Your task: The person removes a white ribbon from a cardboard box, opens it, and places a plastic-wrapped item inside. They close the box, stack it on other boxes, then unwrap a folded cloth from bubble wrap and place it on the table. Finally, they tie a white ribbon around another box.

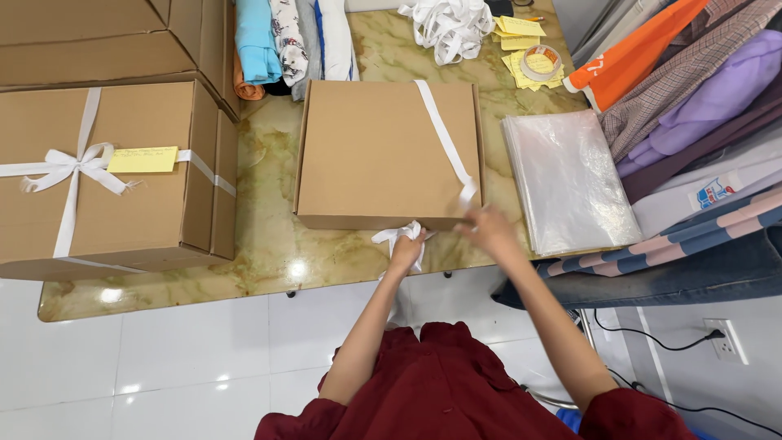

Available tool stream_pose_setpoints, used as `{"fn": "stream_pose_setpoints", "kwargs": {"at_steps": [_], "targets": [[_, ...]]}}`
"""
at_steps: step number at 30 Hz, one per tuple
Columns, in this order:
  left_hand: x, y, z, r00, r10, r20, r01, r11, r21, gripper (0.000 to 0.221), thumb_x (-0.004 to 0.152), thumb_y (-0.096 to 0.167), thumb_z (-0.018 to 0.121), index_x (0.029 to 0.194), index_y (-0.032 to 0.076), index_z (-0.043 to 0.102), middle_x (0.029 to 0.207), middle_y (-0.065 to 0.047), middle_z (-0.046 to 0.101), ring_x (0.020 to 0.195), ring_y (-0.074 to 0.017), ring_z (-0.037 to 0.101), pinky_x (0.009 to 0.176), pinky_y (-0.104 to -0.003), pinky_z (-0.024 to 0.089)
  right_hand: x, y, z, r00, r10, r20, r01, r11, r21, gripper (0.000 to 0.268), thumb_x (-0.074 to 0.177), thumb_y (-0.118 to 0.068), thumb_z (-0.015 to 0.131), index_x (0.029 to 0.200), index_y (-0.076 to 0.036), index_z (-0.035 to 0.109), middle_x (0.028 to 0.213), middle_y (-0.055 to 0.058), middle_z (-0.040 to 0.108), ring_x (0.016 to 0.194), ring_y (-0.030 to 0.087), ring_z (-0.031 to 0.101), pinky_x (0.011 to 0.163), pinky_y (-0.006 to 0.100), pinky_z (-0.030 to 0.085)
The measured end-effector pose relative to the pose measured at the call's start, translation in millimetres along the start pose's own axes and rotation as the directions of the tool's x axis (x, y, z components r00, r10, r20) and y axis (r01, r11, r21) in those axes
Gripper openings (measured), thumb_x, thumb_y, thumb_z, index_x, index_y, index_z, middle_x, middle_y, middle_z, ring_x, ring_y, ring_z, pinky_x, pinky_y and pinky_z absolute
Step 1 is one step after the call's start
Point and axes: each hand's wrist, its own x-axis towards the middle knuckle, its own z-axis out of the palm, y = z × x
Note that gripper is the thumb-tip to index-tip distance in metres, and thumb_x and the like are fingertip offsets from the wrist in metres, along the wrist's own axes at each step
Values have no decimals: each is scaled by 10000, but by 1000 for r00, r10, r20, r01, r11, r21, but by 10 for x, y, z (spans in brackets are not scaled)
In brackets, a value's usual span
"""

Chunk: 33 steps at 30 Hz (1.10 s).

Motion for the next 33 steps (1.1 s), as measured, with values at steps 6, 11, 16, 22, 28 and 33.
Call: {"fn": "stream_pose_setpoints", "kwargs": {"at_steps": [6, 11, 16, 22, 28, 33], "targets": [[-373, 317, -114, 999, -23, -29, 18, 985, -171, 847, 928, 688, 526, 1422, 0, 556, 1447, -222, 560, 1412, -341, 455, 1182, -475, 381, 418, -127, -369, 933, 130, -335, -177, 978, -113, 569, 905, -412, 722, 1333, -46, 640, 1512, 313, 366, 1395, 587, 315, 1001, 815, 242], [-391, 356, -149, 992, 114, 47, -119, 985, 128, 714, 935, 564, 568, 1333, -26, 621, 1336, -246, 629, 1316, -393, 546, 1117, -517, 445, 974, 118, -261, 901, 124, -415, -153, 988, -36, 650, 912, -331, 734, 1403, 35, 518, 1479, 337, 313, 1358, 597, 304, 981, 825, 243], [347, -172, 84, 939, 337, 63, -290, 683, 670, 240, 910, 121, 603, 1033, -32, 740, 985, -219, 750, 1005, -385, 733, 853, -501, 601, 1273, 722, 116, 940, 160, -300, -149, 987, 58, 467, 1019, -401, 584, 1241, 10, 563, 1133, 277, 661, 1102, 516, 637, 874, 701, 425], [-26, 62, -199, 821, 549, 157, -400, 358, 843, 157, 860, -5, 602, 920, -4, 747, 875, -181, 753, 879, -356, 757, 779, -506, 599, 1043, 1070, 309, 864, 334, -377, -32, 783, 621, 414, 1010, -262, 550, 1346, -24, 505, 1161, 257, 671, 1135, 460, 633, 900, 615, 496], [-302, 16, -433, 811, 566, 145, -467, 478, 744, 249, 862, 62, 639, 1089, -9, 711, 1339, -56, 502, 1288, -312, 488, 952, -453, 572, 519, 741, 79, 924, 359, 132, -224, 230, 947, 303, 931, -269, 610, 1147, -64, 557, 901, -17, 540, 776, 121, 547, 710, 313, 543], [-508, -39, -385, 868, 495, 42, -495, 856, 153, 378, 951, 123, 575, 1305, -2, 618, 1347, -200, 617, 1301, -423, 536, 1085, -529, 462, -64, -97, -343, 942, 160, 296, -336, 401, 852, 1178, 869, -708, 669, 1571, 73, 135, 1569, 406, 195, 1429, 526, 338, 1091, 590, 405]]}}
